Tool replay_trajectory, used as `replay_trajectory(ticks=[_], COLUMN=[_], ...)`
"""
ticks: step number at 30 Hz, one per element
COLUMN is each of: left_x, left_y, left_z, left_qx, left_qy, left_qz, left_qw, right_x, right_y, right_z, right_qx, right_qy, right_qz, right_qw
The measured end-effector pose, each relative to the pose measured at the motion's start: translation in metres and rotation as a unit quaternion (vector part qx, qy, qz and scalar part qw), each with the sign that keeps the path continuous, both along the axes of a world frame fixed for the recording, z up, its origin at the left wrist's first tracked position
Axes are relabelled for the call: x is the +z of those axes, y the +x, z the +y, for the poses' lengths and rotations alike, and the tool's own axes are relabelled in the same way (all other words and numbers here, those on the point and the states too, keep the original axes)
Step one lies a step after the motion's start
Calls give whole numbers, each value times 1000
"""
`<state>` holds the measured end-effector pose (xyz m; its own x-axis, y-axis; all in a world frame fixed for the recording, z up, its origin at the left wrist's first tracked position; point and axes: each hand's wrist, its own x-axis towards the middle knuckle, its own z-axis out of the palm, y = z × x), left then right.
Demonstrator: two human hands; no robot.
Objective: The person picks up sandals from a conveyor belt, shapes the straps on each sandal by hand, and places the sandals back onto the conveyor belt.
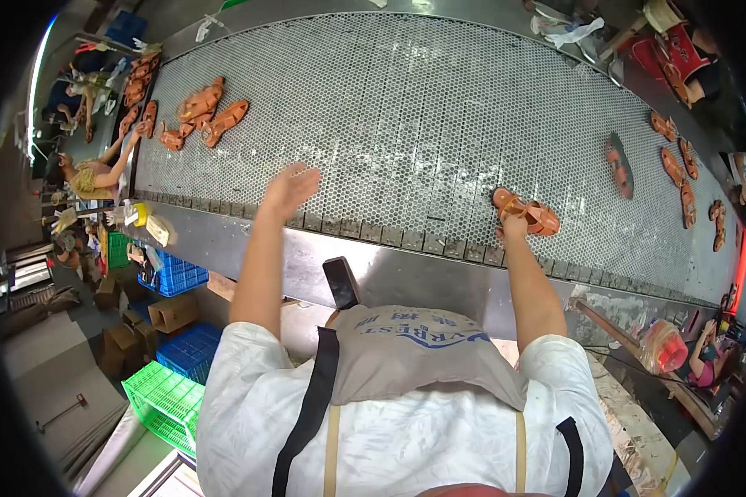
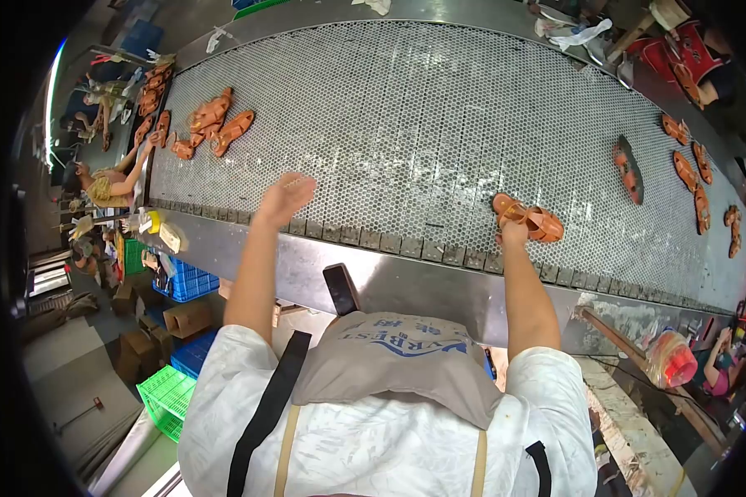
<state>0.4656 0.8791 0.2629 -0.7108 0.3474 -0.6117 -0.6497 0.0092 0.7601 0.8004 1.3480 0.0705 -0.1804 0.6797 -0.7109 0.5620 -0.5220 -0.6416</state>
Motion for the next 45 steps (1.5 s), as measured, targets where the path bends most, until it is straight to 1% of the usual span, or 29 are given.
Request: replay_trajectory(ticks=[2, 3, 5, 7, 8, 9, 10, 11, 13, 14, 17, 19, 21, 24, 27, 28, 30, 31, 32, 35, 36, 37, 39, 40, 41, 42, 43, 44, 45], left_x=[-24, -39, -56, -61, -52, -35, -23, -21, -20, 18, 36, 73, 72, 104, 85, 88, 93, 95, 112, 120, 119, 129, 156, 158, 163, 168, 170, 166, 177], left_y=[44, 66, 104, 137, 146, 156, 162, 165, 169, 181, 188, 200, 215, 242, 266, 272, 279, 282, 282, 288, 291, 294, 293, 293, 291, 287, 280, 274, 272], left_z=[39, 52, 69, 79, 82, 86, 88, 89, 79, 79, 59, 40, 23, 1, -7, -12, -24, -32, -42, -61, -63, -63, -69, -68, -71, -76, -80, -86, -92], left_qx=[-77, -105, -144, -169, -159, -149, -138, -157, -186, -183, -214, -193, -201, -220, -179, -153, -140, -134, -129, -124, -139, -162, -221, -239, -233, -231, -255, -303, -346], left_qy=[44, 42, 57, 83, 88, 91, 94, 125, 186, 186, 175, 215, 147, 101, 63, 69, 73, 74, 82, 87, 93, 60, 2, -34, -37, -39, -53, -134, -199], left_qz=[-78, -117, -175, -219, -241, -261, -282, -256, -200, -124, -32, -58, 7, 35, 106, 120, 136, 143, 126, 170, 178, 202, 257, 352, 336, 322, 300, 352, 411], left_qw=[993, 987, 972, 957, 954, 949, 945, 946, 944, 957, 960, 956, 968, 970, 976, 978, 978, 978, 980, 974, 970, 964, 941, 904, 912, 917, 918, 875, 820], right_x=[21, 34, 40, 20, 68, 152, 215, 257, 283, 288, 274, 312, 328, 323, 321, 328, 335, 336, 334, 340, 343, 356, 369, 361, 370, 361, 366, 360, 373], right_y=[-10, -16, -16, -1, -2, -7, -3, 4, 18, 23, 43, 53, 62, 70, 72, 68, 64, 62, 60, 48, 45, 40, 24, 20, 14, 12, 10, 11, 18], right_z=[-13, -21, -37, -52, -70, -97, -121, -142, -173, -188, -216, -242, -257, -267, -273, -275, -267, -259, -248, -244, -247, -258, -285, -290, -314, -317, -324, -326, -335], right_qx=[10, 15, 32, 56, 188, 315, 412, 504, 567, 601, 611, 523, 520, 596, 622, 644, 651, 639, 631, 493, 504, 515, 567, 594, 538, 529, 542, 547, 549], right_qy=[-38, -57, -94, -171, -123, -72, 7, 85, 167, 204, 302, 112, 154, 362, 443, 395, 177, 60, -46, -210, -168, -125, -7, -70, -55, 37, 52, 51, 131], right_qz=[14, 20, 84, 198, 191, 177, 180, 178, 147, 134, 200, 176, 204, 127, 81, 58, 161, 207, 262, 382, 373, 361, 322, 319, 361, 309, 280, 268, 232], right_qw=[999, 998, 991, 963, 956, 930, 893, 841, 793, 761, 704, 827, 815, 705, 640, 653, 721, 739, 729, 753, 761, 767, 758, 735, 759, 789, 791, 791, 792])
